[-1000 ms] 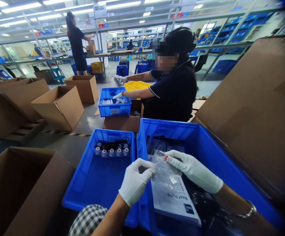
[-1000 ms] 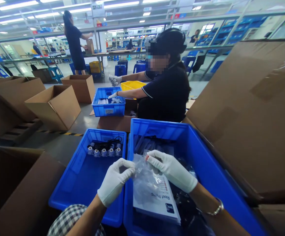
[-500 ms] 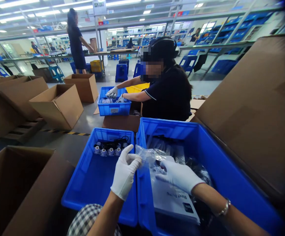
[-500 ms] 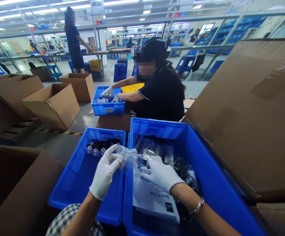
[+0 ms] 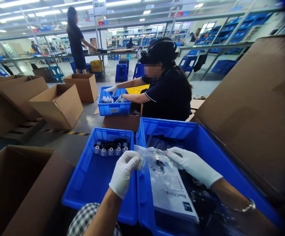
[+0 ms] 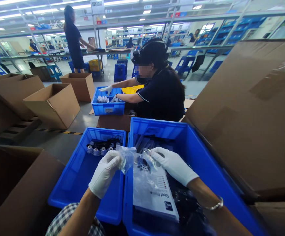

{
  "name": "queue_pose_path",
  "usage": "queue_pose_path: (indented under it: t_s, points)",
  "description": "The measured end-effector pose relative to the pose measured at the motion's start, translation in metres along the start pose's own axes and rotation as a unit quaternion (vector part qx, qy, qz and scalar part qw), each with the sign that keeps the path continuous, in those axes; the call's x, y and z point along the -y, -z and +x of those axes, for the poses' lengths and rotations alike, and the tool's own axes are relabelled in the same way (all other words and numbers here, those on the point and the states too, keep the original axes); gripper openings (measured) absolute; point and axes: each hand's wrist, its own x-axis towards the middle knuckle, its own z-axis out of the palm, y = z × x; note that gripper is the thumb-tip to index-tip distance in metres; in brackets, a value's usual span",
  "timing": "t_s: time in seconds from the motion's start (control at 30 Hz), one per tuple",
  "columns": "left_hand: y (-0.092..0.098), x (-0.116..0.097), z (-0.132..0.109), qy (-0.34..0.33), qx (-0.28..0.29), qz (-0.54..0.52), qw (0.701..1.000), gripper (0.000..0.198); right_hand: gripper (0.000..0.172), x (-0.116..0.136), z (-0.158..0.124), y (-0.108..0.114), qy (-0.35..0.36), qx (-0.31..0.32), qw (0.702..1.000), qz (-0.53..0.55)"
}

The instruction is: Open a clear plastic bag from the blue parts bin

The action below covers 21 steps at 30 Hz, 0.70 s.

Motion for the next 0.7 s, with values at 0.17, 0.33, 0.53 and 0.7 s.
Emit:
queue_pose_path:
  t_s: [0.17, 0.33, 0.53, 0.7]
  points:
    - [-0.002, 0.004, -0.004, 0.065, 0.048, -0.020, 0.997, 0.030, 0.057, 0.012, -0.008, -0.004, -0.009, 0.032, 0.980, 0.196]
    - [-0.010, 0.002, -0.006, 0.054, 0.085, 0.003, 0.995, 0.022, 0.054, 0.028, -0.017, -0.011, 0.013, 0.066, 0.966, 0.248]
    - [-0.016, -0.001, -0.009, 0.101, 0.098, 0.008, 0.990, 0.021, 0.047, 0.030, -0.024, -0.018, 0.045, 0.086, 0.968, 0.233]
    - [-0.016, -0.008, -0.015, 0.113, 0.109, -0.024, 0.987, 0.021, 0.049, 0.020, -0.017, -0.020, 0.054, 0.016, 0.975, 0.215]
